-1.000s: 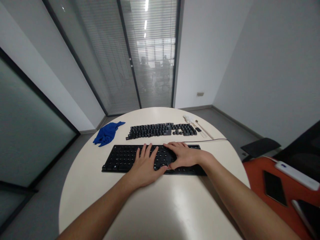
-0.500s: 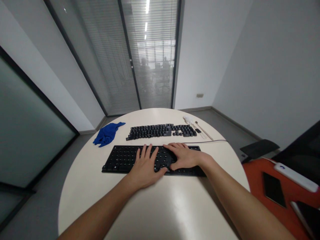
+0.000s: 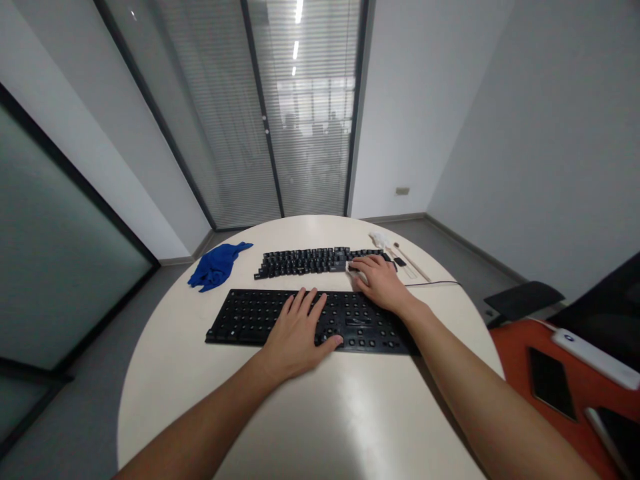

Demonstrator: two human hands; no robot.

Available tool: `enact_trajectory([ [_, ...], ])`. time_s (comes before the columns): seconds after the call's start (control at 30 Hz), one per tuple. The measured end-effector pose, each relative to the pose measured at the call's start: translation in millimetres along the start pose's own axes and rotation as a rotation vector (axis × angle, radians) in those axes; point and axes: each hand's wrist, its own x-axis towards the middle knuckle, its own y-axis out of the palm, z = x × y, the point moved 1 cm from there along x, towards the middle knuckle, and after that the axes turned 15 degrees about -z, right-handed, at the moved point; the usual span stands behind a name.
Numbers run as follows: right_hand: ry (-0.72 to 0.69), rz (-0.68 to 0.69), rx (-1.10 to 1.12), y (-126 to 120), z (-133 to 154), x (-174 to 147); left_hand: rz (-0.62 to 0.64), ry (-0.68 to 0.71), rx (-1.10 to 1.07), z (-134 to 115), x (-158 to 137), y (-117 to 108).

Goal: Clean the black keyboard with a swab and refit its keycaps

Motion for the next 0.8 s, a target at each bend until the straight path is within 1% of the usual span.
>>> enact_trajectory([
  [0.17,0.039,0.046,-0.02,12.5,-5.9,1.1,-0.024,0.016,-0.001,1.3,-0.9,1.7],
  [0.3,0.054,0.067,-0.045,16.8,-7.0,1.9,-0.024,0.016,0.004,0.0,-0.3,0.8],
  [0.47,0.045,0.052,-0.028,14.1,-5.9,1.6,-0.011,0.011,0.003,-1.4,0.8,-0.4],
  [0.7,0.062,0.043,-0.051,6.6,3.3,4.2,-0.016,0.012,-0.004,0.0,-0.1,2.9],
  [0.8,0.062,0.049,-0.069,4.4,6.9,4.3,-0.015,0.049,-0.005,0.9,-0.6,4.4],
])
